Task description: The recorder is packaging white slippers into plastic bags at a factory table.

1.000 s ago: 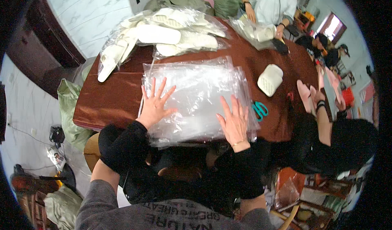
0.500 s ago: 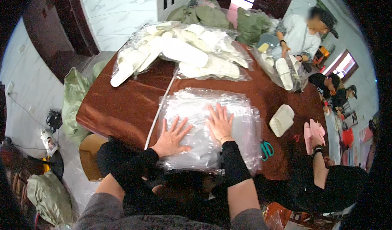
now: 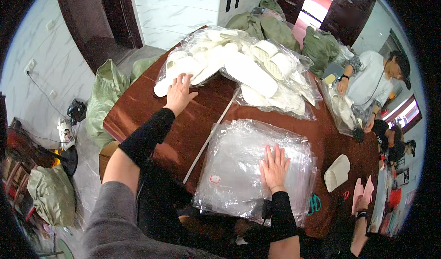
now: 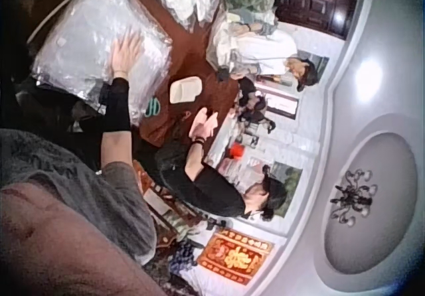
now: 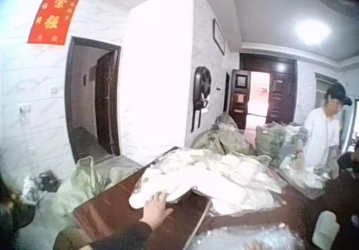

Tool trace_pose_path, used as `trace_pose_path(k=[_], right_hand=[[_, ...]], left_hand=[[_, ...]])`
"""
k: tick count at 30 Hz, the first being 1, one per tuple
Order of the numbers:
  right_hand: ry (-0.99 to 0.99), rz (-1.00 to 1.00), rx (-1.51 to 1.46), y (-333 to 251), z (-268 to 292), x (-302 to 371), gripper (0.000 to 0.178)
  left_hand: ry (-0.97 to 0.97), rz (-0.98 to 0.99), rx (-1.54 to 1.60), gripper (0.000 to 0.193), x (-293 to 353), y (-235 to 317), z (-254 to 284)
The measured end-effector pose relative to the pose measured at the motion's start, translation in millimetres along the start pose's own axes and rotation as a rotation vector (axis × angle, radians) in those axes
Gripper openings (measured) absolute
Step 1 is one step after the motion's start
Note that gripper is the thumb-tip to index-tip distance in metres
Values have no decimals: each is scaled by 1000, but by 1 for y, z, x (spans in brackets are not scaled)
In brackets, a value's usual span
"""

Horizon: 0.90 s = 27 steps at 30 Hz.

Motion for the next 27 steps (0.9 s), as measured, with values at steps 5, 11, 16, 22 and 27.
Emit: trace_pose_path(k=[5,11,16,22,27], right_hand=[[-11,42,3,-18,-7,-13,67],[-40,-17,77,-5,-6,-6,67],[-59,5,87,-7,-25,4,67],[-16,19,-25,3,-24,20,64],[-24,53,-234,23,-27,21,61]], left_hand=[[-35,165,-27,34,1,-91,-55],[36,160,382,18,19,-50,3],[-143,112,728,27,75,4,8],[122,230,752,45,172,29,142],[134,426,622,26,308,-11,277]])
Point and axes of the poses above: each hand's wrist, its own x-axis away from the middle knuckle, its own z-axis out of the back of the hand, y = z × x, the point moved 7 cm from there along -x, towards the middle knuckle, and after that the axes turned 1 degree about z, right-handed, at the moved point
